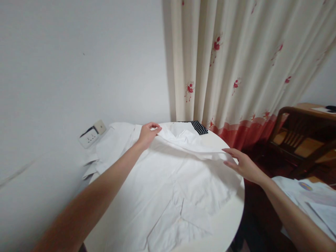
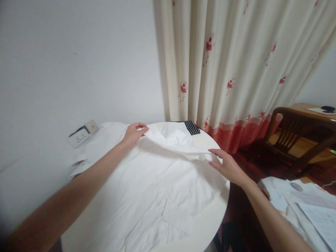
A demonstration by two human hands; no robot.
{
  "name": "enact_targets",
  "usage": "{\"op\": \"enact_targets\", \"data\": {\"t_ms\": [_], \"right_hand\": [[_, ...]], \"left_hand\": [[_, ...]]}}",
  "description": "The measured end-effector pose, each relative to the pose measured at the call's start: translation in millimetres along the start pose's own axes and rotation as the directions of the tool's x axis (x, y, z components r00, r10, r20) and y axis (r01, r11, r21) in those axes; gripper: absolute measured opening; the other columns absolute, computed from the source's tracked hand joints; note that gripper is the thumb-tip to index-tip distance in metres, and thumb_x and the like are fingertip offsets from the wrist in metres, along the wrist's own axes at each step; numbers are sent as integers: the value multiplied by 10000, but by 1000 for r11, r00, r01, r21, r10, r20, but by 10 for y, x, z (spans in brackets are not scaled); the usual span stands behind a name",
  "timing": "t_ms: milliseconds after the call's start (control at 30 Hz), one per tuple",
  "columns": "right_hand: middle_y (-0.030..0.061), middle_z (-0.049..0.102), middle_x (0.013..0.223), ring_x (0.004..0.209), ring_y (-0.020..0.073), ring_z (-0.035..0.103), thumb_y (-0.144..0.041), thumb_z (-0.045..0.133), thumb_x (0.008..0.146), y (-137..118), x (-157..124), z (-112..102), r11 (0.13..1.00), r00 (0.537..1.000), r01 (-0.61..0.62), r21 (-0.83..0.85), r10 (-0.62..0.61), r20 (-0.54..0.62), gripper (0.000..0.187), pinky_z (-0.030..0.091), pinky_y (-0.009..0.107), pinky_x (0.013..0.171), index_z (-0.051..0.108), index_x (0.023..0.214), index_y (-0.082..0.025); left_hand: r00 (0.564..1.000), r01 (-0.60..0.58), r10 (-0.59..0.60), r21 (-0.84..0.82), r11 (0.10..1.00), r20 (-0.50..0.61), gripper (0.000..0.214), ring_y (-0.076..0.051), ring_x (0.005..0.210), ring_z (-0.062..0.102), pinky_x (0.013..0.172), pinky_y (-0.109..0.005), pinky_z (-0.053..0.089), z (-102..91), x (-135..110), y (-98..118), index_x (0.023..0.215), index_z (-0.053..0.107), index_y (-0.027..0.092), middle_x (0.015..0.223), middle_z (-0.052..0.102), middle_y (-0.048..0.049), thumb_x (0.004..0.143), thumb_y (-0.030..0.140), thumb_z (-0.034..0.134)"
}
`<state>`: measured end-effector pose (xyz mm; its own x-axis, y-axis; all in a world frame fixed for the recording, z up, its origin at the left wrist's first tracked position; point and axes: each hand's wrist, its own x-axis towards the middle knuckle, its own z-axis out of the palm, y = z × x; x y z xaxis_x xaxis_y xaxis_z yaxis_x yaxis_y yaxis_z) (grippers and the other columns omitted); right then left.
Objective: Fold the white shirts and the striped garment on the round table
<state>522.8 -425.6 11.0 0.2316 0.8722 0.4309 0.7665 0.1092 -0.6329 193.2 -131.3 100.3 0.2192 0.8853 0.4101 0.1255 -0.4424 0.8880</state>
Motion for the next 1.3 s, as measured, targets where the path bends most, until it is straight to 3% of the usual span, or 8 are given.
{"op": "enact_targets", "data": {"t_ms": [167,300,467,600,800,1067,1200,1300], "right_hand": [[96,692,1223,1049,254,678,-439,658,880,-281,-126,90,993,973,24,118,-50,223,365,553,430,946,665,1198,-260],[91,722,1147,995,249,685,-411,614,912,-332,-169,196,993,948,-6,120,-33,318,299,556,428,913,690,1155,-254],[100,726,1112,1012,261,666,-395,535,942,-138,-111,312,1000,993,-7,11,5,120,278,529,447,924,695,1085,-219],[90,726,1091,1002,254,663,-379,511,940,-20,-104,326,999,999,-32,-8,32,26,264,538,423,885,697,1043,-222],[85,731,1031,948,239,676,-350,473,929,91,-165,371,991,988,-136,20,137,-65,273,549,385,834,698,991,-210],[83,718,1089,1028,238,659,-338,472,938,179,-218,477,992,989,-96,80,104,-108,259,518,392,917,692,1011,-221],[83,723,1043,994,240,662,-315,454,922,206,-51,488,990,976,-121,75,132,-175,259,525,402,884,687,974,-214],[98,718,1052,998,245,664,-317,443,912,192,135,577,990,980,-128,53,135,-146,272,542,406,877,683,984,-211]], "left_hand": [[983,-98,96,-3,995,-156,229,-163,794,613,593,-233,480,-212,449,-38,944,635,187,993,642,-63,737,265,696],[976,124,-102,102,987,-193,296,-147,806,639,610,-210,499,-434,462,-488,1079,601,204,1040,644,-59,787,213,647],[943,330,-316,170,928,-103,304,-136,643,644,587,-243,545,-546,135,-1052,1043,632,137,859,668,-51,743,140,680],[917,394,-400,196,898,-12,371,-135,598,662,612,-272,584,-546,-3,-1270,1093,684,138,836,712,-51,723,138,717],[927,372,-372,269,888,-52,324,-146,523,617,539,-222,499,-584,247,-1285,940,787,97,556,650,-30,636,76,674],[937,314,-253,263,912,-240,444,-132,572,610,519,-204,468,-739,560,-1220,1026,780,104,741,723,-76,641,128,561],[925,336,-256,295,894,-280,411,-153,574,624,521,-227,489,-725,559,-1320,1021,771,84,729,728,-85,676,170,566],[923,350,-256,353,867,-286,420,-179,607,644,540,-244,496,-710,556,-1383,1063,760,78,733,734,-85,695,201,599]]}}
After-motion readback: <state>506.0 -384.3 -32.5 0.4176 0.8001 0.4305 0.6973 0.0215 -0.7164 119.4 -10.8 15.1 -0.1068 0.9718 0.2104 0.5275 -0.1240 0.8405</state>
